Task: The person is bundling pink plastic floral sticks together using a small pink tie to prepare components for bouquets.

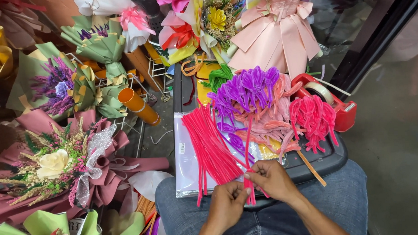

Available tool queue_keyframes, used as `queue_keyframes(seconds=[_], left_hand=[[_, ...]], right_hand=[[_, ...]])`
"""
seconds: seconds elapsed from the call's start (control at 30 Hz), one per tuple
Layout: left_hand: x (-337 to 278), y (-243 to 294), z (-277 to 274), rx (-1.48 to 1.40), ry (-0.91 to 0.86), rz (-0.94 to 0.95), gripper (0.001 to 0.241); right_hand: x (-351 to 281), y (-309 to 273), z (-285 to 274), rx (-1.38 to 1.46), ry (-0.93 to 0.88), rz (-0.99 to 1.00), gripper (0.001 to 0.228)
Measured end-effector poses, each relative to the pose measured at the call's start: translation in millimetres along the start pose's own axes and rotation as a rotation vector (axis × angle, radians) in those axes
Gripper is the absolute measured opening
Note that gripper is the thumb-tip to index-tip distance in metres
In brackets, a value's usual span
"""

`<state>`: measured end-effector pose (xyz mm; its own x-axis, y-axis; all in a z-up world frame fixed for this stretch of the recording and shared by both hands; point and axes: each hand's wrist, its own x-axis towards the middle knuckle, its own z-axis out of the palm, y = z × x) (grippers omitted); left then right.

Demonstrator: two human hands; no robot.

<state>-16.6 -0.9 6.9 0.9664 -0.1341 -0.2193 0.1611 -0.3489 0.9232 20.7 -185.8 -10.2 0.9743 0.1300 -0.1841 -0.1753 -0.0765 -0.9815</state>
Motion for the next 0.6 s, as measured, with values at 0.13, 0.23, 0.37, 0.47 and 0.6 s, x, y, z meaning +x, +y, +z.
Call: queue_keyframes(seconds=[0.13,0.23,0.37,0.47,0.6], left_hand=[[1,7,-12,0.064,-0.078,-0.062,0.014],[7,-11,-7,-0.226,-0.174,-0.075,0.014],[13,-18,7,-0.554,-0.11,-0.199,0.017],[12,-8,3,-0.528,-0.083,-0.327,0.019],[9,-3,4,-0.471,-0.097,-0.264,0.022]], right_hand=[[2,5,-14,-0.016,-0.086,0.028,0.016],[0,4,-12,0.28,-0.156,0.082,0.01],[6,27,-1,0.523,-0.102,0.089,0.009],[5,19,4,0.393,-0.048,0.018,0.003],[6,12,7,0.213,0.025,-0.019,0.006]])
